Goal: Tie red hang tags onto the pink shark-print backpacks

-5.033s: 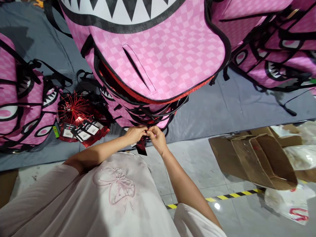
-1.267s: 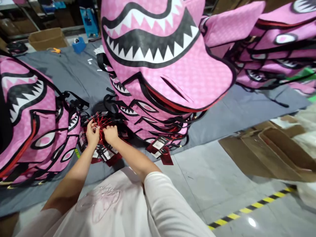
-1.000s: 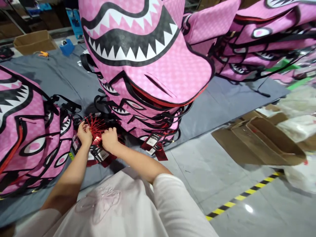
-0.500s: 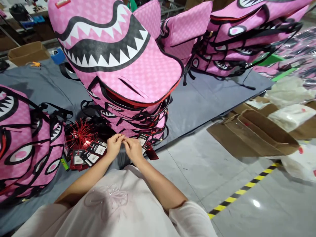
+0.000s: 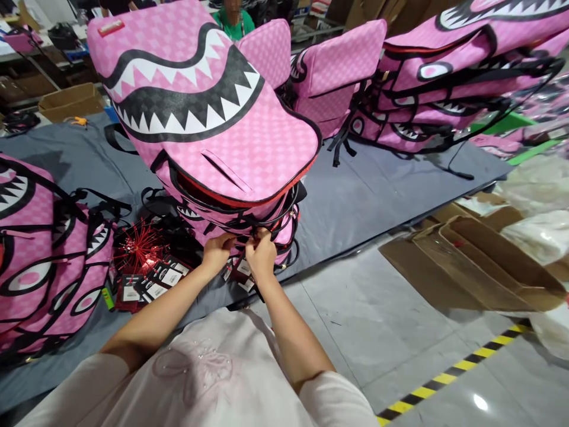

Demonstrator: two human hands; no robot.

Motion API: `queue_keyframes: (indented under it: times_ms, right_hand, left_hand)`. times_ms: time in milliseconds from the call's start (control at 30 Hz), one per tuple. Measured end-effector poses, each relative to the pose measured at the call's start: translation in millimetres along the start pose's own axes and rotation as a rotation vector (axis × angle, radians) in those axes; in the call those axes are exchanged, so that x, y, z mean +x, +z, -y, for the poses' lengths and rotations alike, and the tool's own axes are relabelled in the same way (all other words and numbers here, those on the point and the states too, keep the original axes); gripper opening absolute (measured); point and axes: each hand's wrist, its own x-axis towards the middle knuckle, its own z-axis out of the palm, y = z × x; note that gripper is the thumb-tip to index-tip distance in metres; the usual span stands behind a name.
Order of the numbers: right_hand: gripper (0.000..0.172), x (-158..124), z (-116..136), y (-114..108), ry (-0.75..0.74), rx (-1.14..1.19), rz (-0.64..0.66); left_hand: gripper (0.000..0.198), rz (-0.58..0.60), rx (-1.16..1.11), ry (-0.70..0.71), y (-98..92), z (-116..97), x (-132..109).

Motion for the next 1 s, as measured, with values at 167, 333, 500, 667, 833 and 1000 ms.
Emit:
queue_keyframes:
  times_ms: [167,333,500,667,833,1000]
  right_hand:
    - [0.032,0,-21,-15,-0.098,0.251,0.142]
    - [0.024,12,-29,-23,-0.087,0.206,0.165]
    - [0.023,11,-24,-38,0.073,0.416,0.007]
    - [0.025,6,-11,-33,0.116,0.634,-0.064]
    - [0.025,9,-2,-30,0.076,0.704,-0.069]
    - [0.026,11,-1,-32,0.065,0.701,-0.066]
  left_hand:
    - [0.02,0.06,-0.034,0.044,19.3,-12,5]
    - [0.018,0.154,-0.165,-0.006,34.0,-19,14]
    - [0.039,0.48,-0.335,0.074,11.5,-10,6]
    - [0.072,0.521,-0.479,0.148,-6.4,2,-11]
    - [0.072,0.543,-0.57,0.142,-9.0,9,-12]
    - [0.047,0.358,-0.406,0.195,-8.9,7,-19]
